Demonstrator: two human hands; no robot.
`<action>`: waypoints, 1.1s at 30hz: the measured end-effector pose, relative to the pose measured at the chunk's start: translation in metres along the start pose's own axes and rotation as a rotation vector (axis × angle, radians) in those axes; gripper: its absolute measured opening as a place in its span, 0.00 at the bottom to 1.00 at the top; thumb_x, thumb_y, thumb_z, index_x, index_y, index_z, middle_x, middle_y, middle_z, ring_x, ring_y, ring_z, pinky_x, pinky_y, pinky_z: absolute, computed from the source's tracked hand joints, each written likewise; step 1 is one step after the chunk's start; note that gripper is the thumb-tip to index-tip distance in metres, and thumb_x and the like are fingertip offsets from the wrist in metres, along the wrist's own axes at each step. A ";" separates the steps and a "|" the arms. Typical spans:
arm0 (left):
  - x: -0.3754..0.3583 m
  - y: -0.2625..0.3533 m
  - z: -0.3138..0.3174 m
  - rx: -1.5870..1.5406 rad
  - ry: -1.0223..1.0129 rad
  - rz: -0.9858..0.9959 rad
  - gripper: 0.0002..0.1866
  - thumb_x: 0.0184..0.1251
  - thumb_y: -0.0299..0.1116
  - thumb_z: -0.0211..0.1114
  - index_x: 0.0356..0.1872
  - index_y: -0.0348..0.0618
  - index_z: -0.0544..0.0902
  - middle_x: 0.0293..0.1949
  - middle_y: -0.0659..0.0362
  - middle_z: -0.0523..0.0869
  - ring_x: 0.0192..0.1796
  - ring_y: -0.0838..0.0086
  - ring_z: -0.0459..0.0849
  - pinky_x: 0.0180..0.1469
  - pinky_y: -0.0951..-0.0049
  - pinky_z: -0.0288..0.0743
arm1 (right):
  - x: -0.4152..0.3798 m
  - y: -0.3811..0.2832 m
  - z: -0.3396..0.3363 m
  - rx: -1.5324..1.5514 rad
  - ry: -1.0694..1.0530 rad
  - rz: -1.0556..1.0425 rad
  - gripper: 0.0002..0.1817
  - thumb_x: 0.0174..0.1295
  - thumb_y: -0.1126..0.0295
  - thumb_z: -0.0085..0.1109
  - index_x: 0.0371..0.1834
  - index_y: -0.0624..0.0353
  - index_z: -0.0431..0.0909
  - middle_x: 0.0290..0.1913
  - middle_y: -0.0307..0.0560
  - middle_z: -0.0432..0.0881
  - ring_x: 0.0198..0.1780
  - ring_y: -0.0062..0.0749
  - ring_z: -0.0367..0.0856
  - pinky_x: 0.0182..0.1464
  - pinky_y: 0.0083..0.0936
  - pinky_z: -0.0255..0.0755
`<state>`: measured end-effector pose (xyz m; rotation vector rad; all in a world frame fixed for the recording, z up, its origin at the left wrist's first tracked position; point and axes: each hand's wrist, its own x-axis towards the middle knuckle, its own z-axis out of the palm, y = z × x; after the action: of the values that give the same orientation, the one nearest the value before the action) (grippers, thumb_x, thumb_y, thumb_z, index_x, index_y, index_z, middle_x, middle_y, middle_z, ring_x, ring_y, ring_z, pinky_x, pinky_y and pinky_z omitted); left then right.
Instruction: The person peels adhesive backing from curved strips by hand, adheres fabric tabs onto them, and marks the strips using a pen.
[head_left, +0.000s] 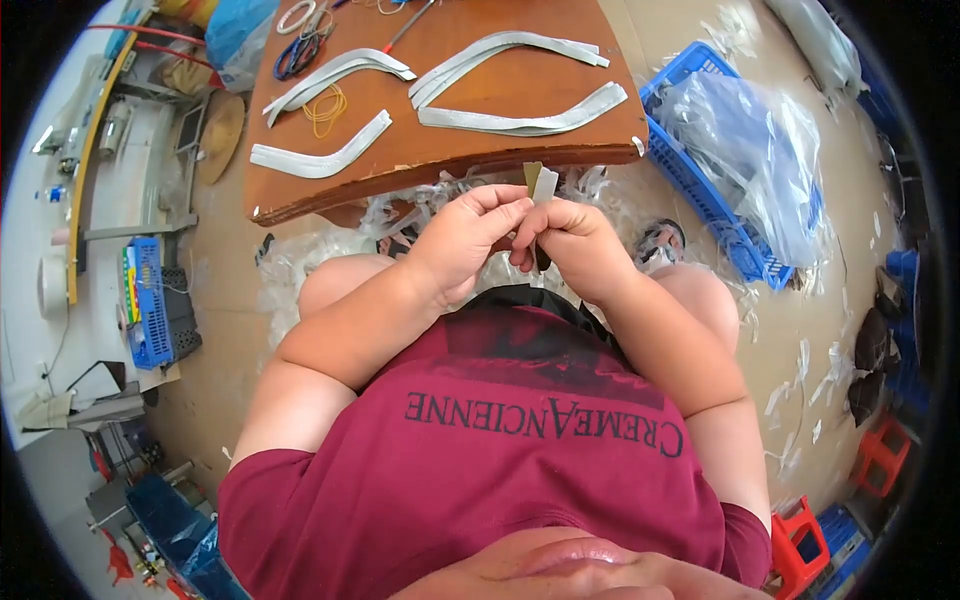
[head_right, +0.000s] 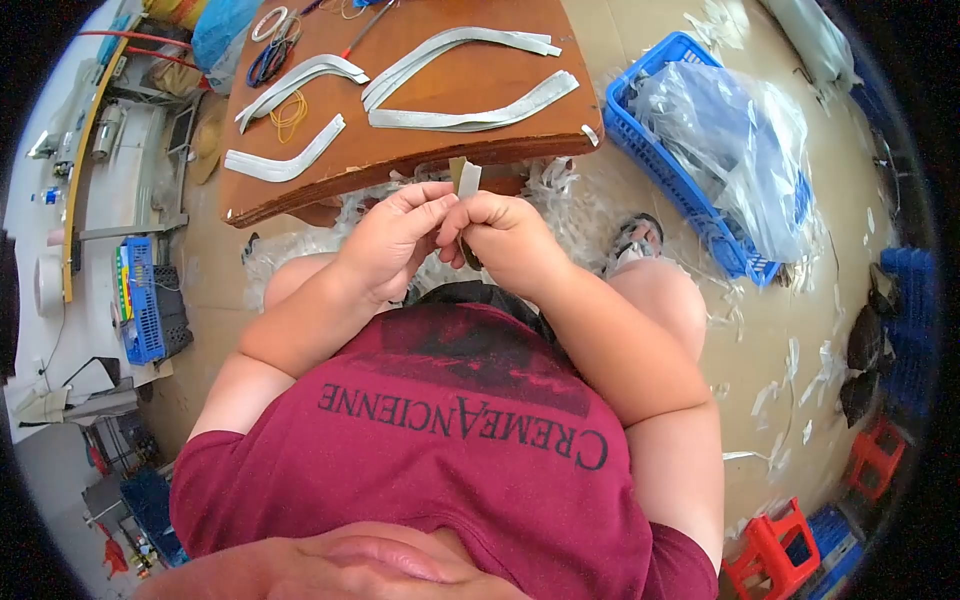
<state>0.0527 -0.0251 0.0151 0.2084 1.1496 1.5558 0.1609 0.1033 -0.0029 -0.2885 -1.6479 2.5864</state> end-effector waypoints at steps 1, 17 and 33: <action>0.000 -0.001 0.000 -0.016 -0.015 0.003 0.15 0.70 0.31 0.55 0.54 0.37 0.74 0.37 0.57 0.81 0.31 0.72 0.78 0.39 0.68 0.76 | -0.001 0.001 0.000 0.003 0.007 -0.001 0.13 0.58 0.85 0.42 0.26 0.63 0.78 0.25 0.45 0.79 0.28 0.26 0.77 0.31 0.21 0.71; 0.019 -0.008 -0.009 0.326 -0.054 0.239 0.32 0.61 0.24 0.64 0.67 0.41 0.63 0.39 0.59 0.80 0.42 0.77 0.80 0.49 0.75 0.73 | 0.013 0.016 -0.005 -0.287 0.322 -0.144 0.24 0.67 0.80 0.40 0.65 0.51 0.69 0.49 0.39 0.80 0.33 0.16 0.73 0.36 0.13 0.70; 0.012 -0.002 -0.018 0.522 -0.140 0.432 0.18 0.65 0.22 0.58 0.56 0.40 0.75 0.44 0.60 0.83 0.37 0.78 0.85 0.34 0.82 0.74 | 0.002 -0.008 -0.010 -0.048 0.406 -0.036 0.13 0.62 0.67 0.61 0.44 0.65 0.80 0.36 0.40 0.82 0.33 0.14 0.72 0.35 0.13 0.65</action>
<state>0.0378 -0.0250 -0.0007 0.9503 1.4442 1.5425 0.1600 0.1161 -0.0005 -0.7232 -1.5481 2.2678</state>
